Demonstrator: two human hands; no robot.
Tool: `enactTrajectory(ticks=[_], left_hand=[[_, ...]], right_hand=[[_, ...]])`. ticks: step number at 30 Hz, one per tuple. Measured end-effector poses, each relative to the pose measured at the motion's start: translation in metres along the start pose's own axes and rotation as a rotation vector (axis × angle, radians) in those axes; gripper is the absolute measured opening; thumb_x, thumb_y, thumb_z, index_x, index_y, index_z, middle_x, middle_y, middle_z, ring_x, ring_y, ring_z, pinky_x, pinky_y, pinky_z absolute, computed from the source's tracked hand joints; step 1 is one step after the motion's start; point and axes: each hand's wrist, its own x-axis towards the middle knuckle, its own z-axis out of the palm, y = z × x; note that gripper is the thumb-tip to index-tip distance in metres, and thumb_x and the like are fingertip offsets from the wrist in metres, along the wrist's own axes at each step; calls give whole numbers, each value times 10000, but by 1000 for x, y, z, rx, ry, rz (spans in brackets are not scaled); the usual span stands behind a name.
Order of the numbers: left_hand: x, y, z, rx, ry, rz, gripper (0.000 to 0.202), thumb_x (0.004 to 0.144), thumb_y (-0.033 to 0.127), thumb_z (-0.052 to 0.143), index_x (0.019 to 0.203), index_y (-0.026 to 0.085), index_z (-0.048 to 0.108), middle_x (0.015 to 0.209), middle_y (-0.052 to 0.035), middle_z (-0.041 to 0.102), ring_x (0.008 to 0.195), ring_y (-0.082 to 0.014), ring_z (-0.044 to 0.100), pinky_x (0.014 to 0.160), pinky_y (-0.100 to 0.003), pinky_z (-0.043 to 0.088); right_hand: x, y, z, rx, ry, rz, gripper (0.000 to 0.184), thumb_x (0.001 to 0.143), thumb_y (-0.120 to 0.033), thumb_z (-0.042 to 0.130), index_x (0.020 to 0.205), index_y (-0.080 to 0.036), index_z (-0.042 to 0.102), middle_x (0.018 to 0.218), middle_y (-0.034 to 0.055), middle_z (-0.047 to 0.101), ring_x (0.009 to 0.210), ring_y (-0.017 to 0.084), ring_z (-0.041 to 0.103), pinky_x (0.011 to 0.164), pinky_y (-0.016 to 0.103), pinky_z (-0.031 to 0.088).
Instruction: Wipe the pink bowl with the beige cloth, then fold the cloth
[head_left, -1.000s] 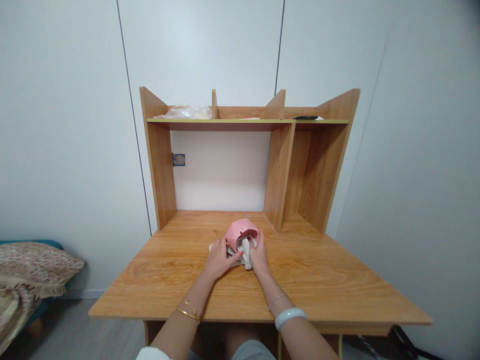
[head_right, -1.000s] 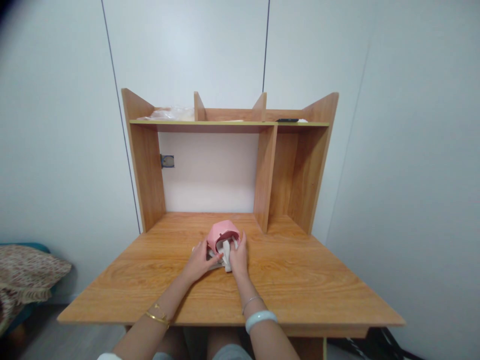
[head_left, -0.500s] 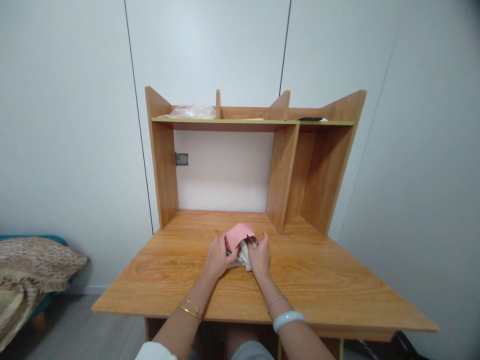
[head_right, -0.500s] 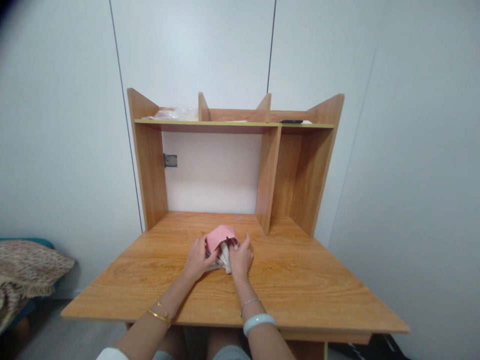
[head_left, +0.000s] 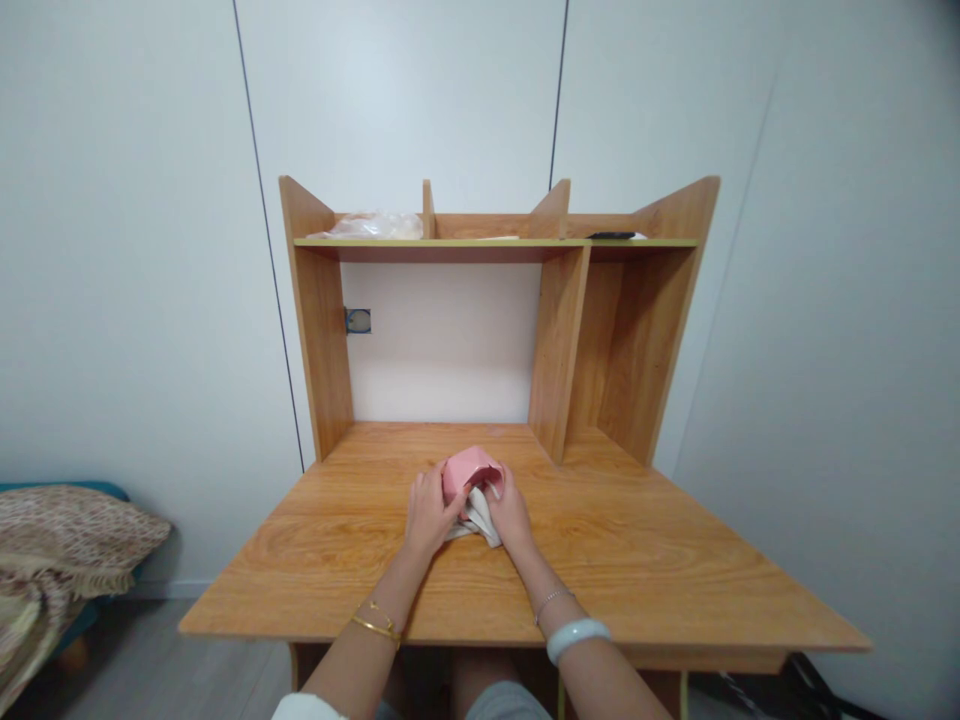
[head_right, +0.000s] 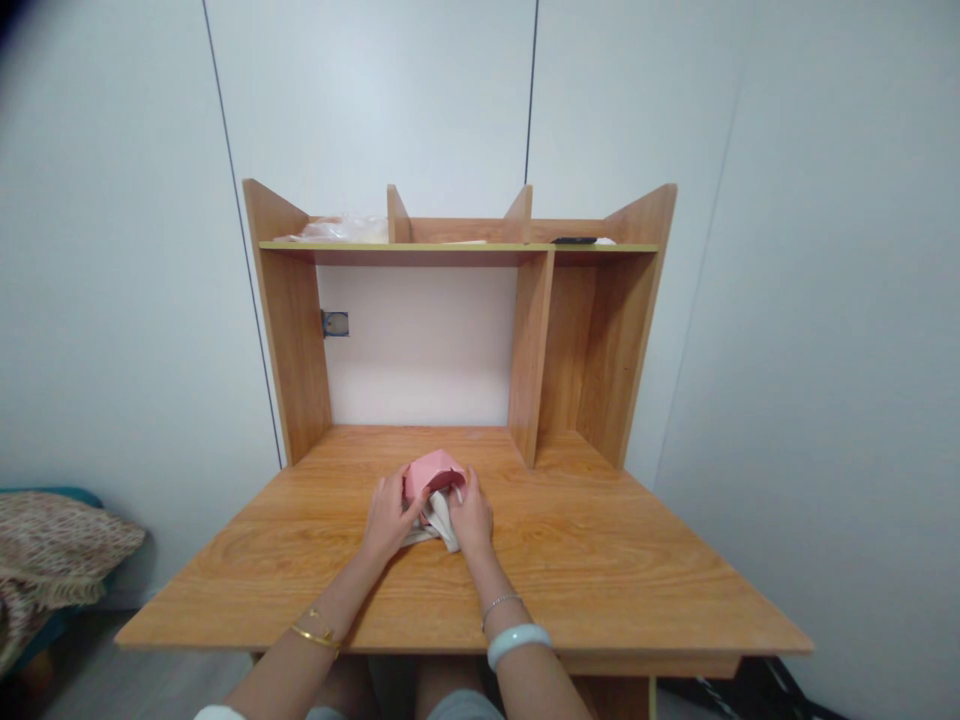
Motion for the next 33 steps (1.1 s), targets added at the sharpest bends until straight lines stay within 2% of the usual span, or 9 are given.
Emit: enactTrajectory(ticks=[6, 11, 15, 18, 22, 26, 29, 33], left_hand=[[-1, -1, 2, -73, -6, -29, 632, 822, 471, 502, 1329, 135, 331, 1142, -130, 555, 1041, -236, 509, 906, -386, 395], [-2, 3, 4, -151, -158, 7, 705, 765, 495, 572, 1330, 153, 324, 1208, -138, 530, 1100, -247, 493, 919, -393, 391], [-1, 5, 3, -250, -212, 9, 630, 791, 460, 553, 1310, 183, 327, 1213, -113, 536, 1096, -224, 508, 927, -373, 389], [-1, 5, 2, -274, -190, 6, 563, 809, 446, 533, 1271, 178, 356, 1208, -113, 536, 1096, -217, 508, 934, -362, 387], [-1, 4, 4, -141, -121, -30, 561, 796, 485, 526, 1231, 154, 397, 1153, -121, 545, 1076, -252, 502, 926, -398, 385], [-2, 4, 3, -91, -65, -9, 549, 796, 453, 532, 1245, 167, 400, 1127, -111, 552, 1043, -257, 511, 902, -406, 399], [-1, 3, 2, -94, -6, 13, 538, 815, 405, 516, 1278, 169, 378, 1160, -119, 544, 1056, -252, 503, 898, -408, 405], [-1, 1, -1, -96, 48, -26, 479, 835, 362, 484, 1265, 166, 403, 1134, -119, 561, 1042, -245, 510, 881, -407, 417]], right_hand=[[1, 1, -2, 89, 13, -1, 442, 797, -257, 441, 1234, -200, 470, 1153, 80, 614, 1052, 195, 572, 853, 306, 447], [3, 4, -5, 199, 54, 8, 382, 799, -277, 414, 1149, -162, 514, 1091, 96, 635, 1001, 196, 592, 873, 315, 446], [4, 3, -6, 242, 41, -10, 392, 805, -318, 419, 1154, -160, 500, 1108, 101, 627, 1014, 190, 587, 876, 307, 442], [3, 0, -6, 197, 7, 3, 454, 795, -350, 460, 1218, -184, 455, 1137, 92, 620, 1016, 190, 591, 838, 294, 451], [-1, -7, -8, -6, -43, 88, 558, 767, -398, 527, 1276, -203, 405, 1117, 106, 631, 971, 218, 615, 771, 299, 455], [-3, -14, -11, -132, -22, 102, 603, 772, -424, 528, 1305, -189, 372, 1106, 130, 635, 975, 242, 615, 749, 310, 444], [-5, -19, -13, -232, 19, 118, 566, 809, -434, 475, 1300, -168, 381, 1028, 136, 663, 917, 253, 634, 716, 320, 434], [-7, -25, -17, -294, 73, 95, 548, 839, -457, 432, 1295, -156, 389, 890, 116, 691, 850, 263, 645, 687, 324, 414]])
